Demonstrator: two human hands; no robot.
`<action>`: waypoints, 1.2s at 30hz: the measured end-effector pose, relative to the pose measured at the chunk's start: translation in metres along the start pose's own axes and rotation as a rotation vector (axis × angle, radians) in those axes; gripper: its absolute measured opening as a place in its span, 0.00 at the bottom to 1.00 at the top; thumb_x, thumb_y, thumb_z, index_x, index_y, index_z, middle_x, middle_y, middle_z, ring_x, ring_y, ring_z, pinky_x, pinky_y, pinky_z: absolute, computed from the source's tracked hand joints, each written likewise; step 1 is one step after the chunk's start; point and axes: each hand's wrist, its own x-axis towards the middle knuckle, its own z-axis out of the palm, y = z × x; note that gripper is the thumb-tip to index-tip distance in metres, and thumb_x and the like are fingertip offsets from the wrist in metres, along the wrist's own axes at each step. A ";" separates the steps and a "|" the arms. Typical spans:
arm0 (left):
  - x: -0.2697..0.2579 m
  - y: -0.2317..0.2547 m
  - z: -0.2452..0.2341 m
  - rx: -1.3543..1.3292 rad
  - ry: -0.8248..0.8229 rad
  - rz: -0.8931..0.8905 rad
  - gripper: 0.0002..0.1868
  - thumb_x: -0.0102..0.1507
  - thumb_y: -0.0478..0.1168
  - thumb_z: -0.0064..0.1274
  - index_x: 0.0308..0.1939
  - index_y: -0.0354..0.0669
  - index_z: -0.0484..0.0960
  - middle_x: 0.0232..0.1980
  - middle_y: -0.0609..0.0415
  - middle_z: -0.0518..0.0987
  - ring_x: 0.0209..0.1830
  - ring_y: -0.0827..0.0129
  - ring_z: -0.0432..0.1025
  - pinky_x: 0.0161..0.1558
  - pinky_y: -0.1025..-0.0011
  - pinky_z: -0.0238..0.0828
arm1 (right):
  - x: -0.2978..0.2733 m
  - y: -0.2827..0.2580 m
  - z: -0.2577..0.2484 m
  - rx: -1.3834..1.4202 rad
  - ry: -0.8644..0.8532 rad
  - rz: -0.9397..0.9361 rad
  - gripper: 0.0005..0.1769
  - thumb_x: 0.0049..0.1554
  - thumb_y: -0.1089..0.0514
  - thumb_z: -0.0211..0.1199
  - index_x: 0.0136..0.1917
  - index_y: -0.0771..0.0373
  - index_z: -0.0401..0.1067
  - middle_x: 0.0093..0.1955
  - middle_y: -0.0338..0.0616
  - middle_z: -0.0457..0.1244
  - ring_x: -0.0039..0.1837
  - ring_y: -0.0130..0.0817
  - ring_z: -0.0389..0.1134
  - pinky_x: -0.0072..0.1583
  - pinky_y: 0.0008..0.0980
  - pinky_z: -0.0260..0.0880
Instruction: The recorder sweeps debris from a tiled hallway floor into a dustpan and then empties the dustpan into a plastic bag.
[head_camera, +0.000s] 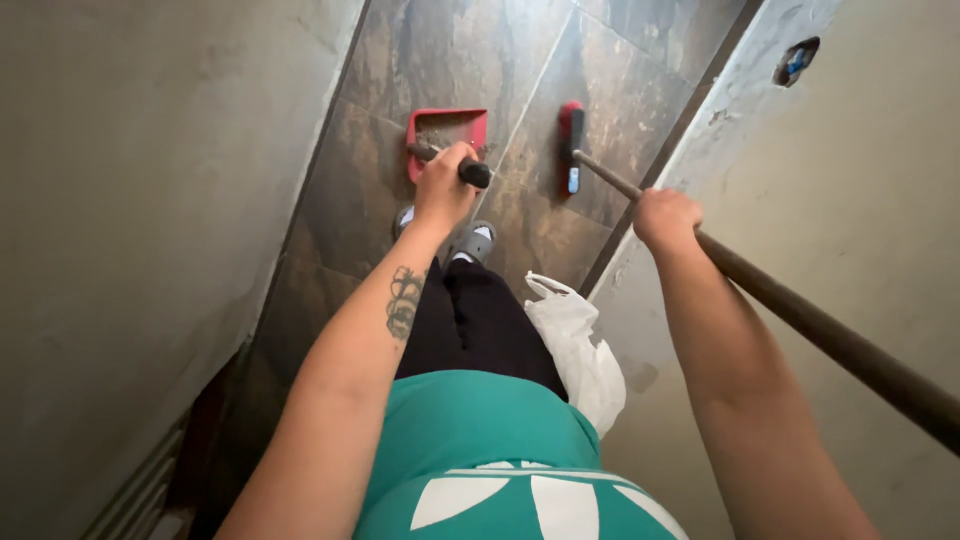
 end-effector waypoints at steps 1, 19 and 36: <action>0.000 0.001 -0.002 -0.002 0.000 -0.005 0.11 0.55 0.34 0.58 0.40 0.46 0.77 0.42 0.47 0.82 0.46 0.46 0.77 0.43 0.54 0.72 | -0.002 -0.002 0.000 -0.004 -0.003 -0.001 0.19 0.61 0.57 0.57 0.65 0.56 0.76 0.68 0.50 0.65 0.68 0.52 0.67 0.57 0.59 0.73; 0.002 -0.011 0.001 -0.005 -0.021 0.059 0.11 0.59 0.27 0.49 0.42 0.46 0.77 0.43 0.44 0.82 0.46 0.41 0.75 0.41 0.47 0.70 | -0.096 -0.047 -0.083 0.032 -0.023 -0.161 0.18 0.57 0.60 0.60 0.61 0.57 0.77 0.65 0.52 0.67 0.66 0.50 0.68 0.63 0.46 0.70; 0.007 -0.013 0.003 -0.001 -0.030 0.066 0.12 0.59 0.27 0.49 0.43 0.45 0.77 0.45 0.44 0.82 0.46 0.41 0.76 0.42 0.49 0.72 | -0.132 -0.033 -0.111 0.020 -0.087 -0.196 0.21 0.59 0.51 0.62 0.64 0.36 0.77 0.60 0.42 0.70 0.62 0.45 0.70 0.60 0.46 0.72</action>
